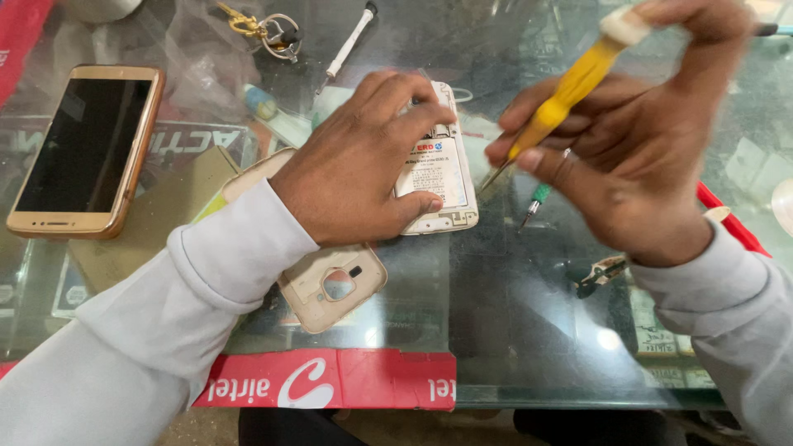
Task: The person uses a yellow-handled screwdriver to tighten screws on the back of a white Samsung smartphone. They then place the back cover onto the phone and press it into place, completing the assembly.
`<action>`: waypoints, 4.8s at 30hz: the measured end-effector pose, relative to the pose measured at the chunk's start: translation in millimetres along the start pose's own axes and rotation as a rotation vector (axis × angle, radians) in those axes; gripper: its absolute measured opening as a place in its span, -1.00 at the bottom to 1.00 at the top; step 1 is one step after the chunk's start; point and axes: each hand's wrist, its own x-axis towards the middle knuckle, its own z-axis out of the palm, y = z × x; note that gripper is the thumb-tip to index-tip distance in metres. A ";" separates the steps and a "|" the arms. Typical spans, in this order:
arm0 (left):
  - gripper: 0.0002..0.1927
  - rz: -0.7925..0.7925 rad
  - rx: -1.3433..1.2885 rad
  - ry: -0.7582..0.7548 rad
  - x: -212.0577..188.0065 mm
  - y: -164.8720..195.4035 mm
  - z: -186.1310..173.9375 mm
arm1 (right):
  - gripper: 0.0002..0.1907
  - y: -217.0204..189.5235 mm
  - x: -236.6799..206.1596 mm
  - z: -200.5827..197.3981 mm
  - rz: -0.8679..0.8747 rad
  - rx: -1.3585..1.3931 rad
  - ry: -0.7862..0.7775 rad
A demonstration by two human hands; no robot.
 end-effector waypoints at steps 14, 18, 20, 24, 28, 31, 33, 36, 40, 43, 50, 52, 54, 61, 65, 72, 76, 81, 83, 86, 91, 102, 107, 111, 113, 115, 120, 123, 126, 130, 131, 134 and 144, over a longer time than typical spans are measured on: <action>0.12 -0.200 0.077 -0.207 3.2 8.7 -8.9 | 0.22 7.3 6.9 -15.8 0.450 0.220 0.309; 0.12 -0.197 -0.045 -0.195 2.0 20.3 -3.0 | 0.14 8.9 3.1 -19.8 0.515 0.121 0.265; 0.08 -0.232 -0.064 -0.207 1.7 21.8 -1.8 | 0.10 11.0 -0.3 -20.6 0.537 0.094 0.253; 0.01 -0.284 -0.080 -0.224 3.4 22.9 -2.7 | -0.10 15.8 -5.5 -21.7 0.178 -0.267 -0.008; 0.01 -0.282 -0.110 -0.187 4.9 24.2 -3.7 | -0.27 20.7 -6.3 -20.5 0.108 -0.431 -0.076; -0.01 -0.307 -0.125 -0.188 5.5 24.3 -2.7 | -0.22 20.0 -6.2 -19.7 0.062 -0.276 -0.062; -0.03 -0.303 -0.138 -0.186 5.6 24.2 -2.2 | -0.21 19.3 -5.7 -17.3 0.080 -0.242 -0.052; -0.02 -0.327 -0.149 -0.198 6.6 24.7 -2.8 | -0.22 16.0 -5.4 -14.8 0.091 -0.196 -0.051; 0.03 -0.339 -0.096 -0.207 6.0 28.7 -7.9 | -0.20 13.8 -2.2 -13.4 0.166 -0.096 -0.005; 0.10 -0.323 -0.055 -0.202 1.6 33.3 -13.4 | -0.21 12.0 3.1 -12.8 0.266 -0.017 0.042; 0.20 -0.331 -0.055 -0.259 -3.0 38.6 -12.7 | -0.41 -4.3 13.5 1.5 0.421 -0.521 -0.001; 0.18 -0.366 -0.070 -0.253 -2.1 39.4 -11.7 | -0.50 -6.2 16.1 8.6 0.471 -0.569 -0.054; 0.18 -0.350 -0.102 -0.207 0.6 41.0 -10.2 | -0.60 -7.1 16.5 14.1 0.590 -0.658 -0.142; -0.02 -0.408 -0.334 0.085 7.3 45.0 -19.4 | -0.53 -3.2 10.2 19.6 0.458 -0.215 0.101; -0.10 -0.341 -0.319 0.191 7.4 46.1 -18.3 | -0.53 2.1 7.8 19.4 0.469 -0.130 0.173; -0.23 -0.599 -0.460 0.138 9.4 34.2 -9.5 | -0.55 9.3 5.3 16.3 0.473 -0.175 0.270; -0.26 -0.565 -0.726 0.250 8.4 32.3 -5.2 | -0.49 9.9 6.4 16.6 0.409 -0.045 0.169; -0.33 -0.374 -0.643 0.308 2.2 40.3 -11.3 | -0.39 3.0 -4.5 20.1 0.212 0.017 0.141; -0.39 -0.244 -0.504 0.358 -0.1 46.5 -15.3 | -0.39 -0.2 -13.8 22.9 0.099 -0.173 0.197; -0.45 -0.040 -0.342 0.413 -3.9 55.8 -20.4 | -0.39 -0.6 -24.7 26.3 -0.070 -0.388 0.247; -0.46 0.118 -0.200 0.447 -5.9 61.0 -21.0 | -0.39 3.8 -27.0 25.6 -0.288 -0.492 0.338; -0.60 0.315 -0.043 0.485 -10.3 65.0 -25.7 | -0.61 -14.1 -24.0 21.8 -0.279 -0.401 0.150; -0.58 0.353 -0.021 0.489 -9.4 64.5 -27.4 | -0.64 -12.5 -27.4 19.5 -0.267 -0.304 0.137; -0.57 0.343 -0.007 0.495 -8.7 64.9 -26.7 | -0.63 -8.7 -34.4 18.6 -0.244 -0.347 0.142; -0.57 0.294 -0.048 0.509 -8.1 65.6 -24.2 | -0.62 -5.2 -37.1 20.7 -0.227 -0.399 0.198; -0.56 0.214 -0.101 0.513 -8.6 66.5 -21.6 | -0.61 -1.5 -37.6 22.8 -0.204 -0.521 0.266; -0.58 -0.149 -0.436 0.440 -11.8 67.4 -16.2 | -0.58 -1.1 -28.6 24.3 -0.023 -0.473 0.273; -0.58 -0.234 -0.527 0.430 -8.9 66.8 -12.8 | -0.56 -6.7 -19.4 22.0 0.109 -0.160 0.147; -0.60 -0.338 -0.652 0.388 -5.0 63.6 -13.2 | -0.66 -12.5 -13.6 23.2 0.262 -0.248 -0.005; -0.54 -0.347 -0.824 0.390 -1.3 59.0 -14.8 | -0.65 -14.1 -12.7 25.4 0.264 -0.192 0.025; -0.53 -0.343 -0.833 0.386 -1.4 58.1 -15.1 | -0.64 -12.3 -12.6 25.9 0.258 -0.190 0.028; -0.53 -0.348 -0.820 0.370 -2.0 57.2 -12.5 | -0.62 -9.0 -13.9 25.1 0.271 -0.128 0.022; -0.55 -0.543 -0.903 0.261 5.7 41.5 -2.0 | -0.46 0.9 -6.4 21.6 0.370 0.000 0.203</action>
